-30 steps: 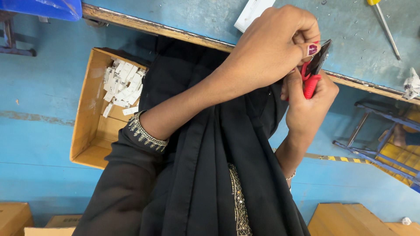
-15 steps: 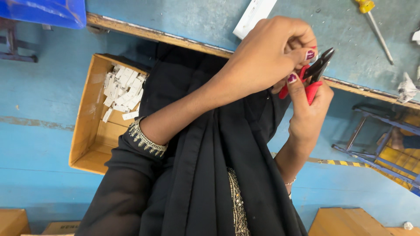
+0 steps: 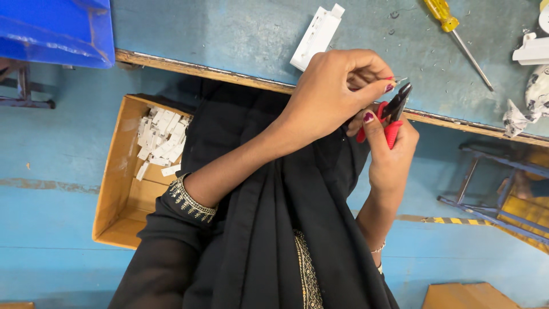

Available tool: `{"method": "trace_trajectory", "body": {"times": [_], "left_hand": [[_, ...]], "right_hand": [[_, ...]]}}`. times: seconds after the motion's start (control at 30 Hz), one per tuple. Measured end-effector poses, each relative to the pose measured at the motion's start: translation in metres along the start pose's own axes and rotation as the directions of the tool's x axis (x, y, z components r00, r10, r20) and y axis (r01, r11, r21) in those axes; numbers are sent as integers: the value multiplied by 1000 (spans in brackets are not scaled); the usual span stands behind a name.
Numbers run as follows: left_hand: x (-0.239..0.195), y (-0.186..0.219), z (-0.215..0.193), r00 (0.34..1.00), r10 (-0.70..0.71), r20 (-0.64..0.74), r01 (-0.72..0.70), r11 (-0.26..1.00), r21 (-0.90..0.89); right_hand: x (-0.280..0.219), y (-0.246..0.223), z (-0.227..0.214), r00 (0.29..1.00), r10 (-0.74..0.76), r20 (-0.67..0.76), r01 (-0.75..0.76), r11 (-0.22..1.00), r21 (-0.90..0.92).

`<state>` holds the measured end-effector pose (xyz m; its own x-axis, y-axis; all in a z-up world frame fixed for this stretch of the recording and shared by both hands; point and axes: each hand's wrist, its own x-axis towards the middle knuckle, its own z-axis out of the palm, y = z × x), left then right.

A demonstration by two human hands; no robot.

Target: The person repeatedly picks up white plastic components from a blue bin and uses red-handled pliers to trim small wires protruding from them. After trimming, the person places the components into a cardboard box. The process is repeated for multiple units throughout the clip.

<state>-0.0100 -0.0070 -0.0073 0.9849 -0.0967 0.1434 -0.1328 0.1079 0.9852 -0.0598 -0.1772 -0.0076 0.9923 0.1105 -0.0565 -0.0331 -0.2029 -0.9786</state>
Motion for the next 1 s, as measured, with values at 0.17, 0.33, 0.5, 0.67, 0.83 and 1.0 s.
{"method": "trace_trajectory", "body": {"times": [0.17, 0.33, 0.5, 0.67, 0.83, 1.0], "left_hand": [[-3, 2, 3, 996, 81, -25, -79, 994, 75], [-9, 12, 11, 1000, -19, 6, 18, 991, 131], [-2, 11, 11, 991, 132, 16, -132, 955, 266], [9, 8, 0, 987, 140, 80, -156, 954, 255], [28, 10, -9, 976, 90, 198, -141, 956, 258], [35, 12, -3, 968, 60, 243, -136, 941, 311]], "right_hand": [[-1, -3, -5, 1000, 11, 1, -11, 1000, 16], [-1, -7, -8, 1000, -5, 2, 5, 999, 46], [-2, -9, -10, 1000, -10, -14, 10, 999, 44], [1, -9, -15, 1000, -12, 21, 12, 999, -45], [6, -11, -26, 997, 1, 76, 15, 977, -212], [14, -15, -35, 995, 43, 88, -11, 942, -336]]}}
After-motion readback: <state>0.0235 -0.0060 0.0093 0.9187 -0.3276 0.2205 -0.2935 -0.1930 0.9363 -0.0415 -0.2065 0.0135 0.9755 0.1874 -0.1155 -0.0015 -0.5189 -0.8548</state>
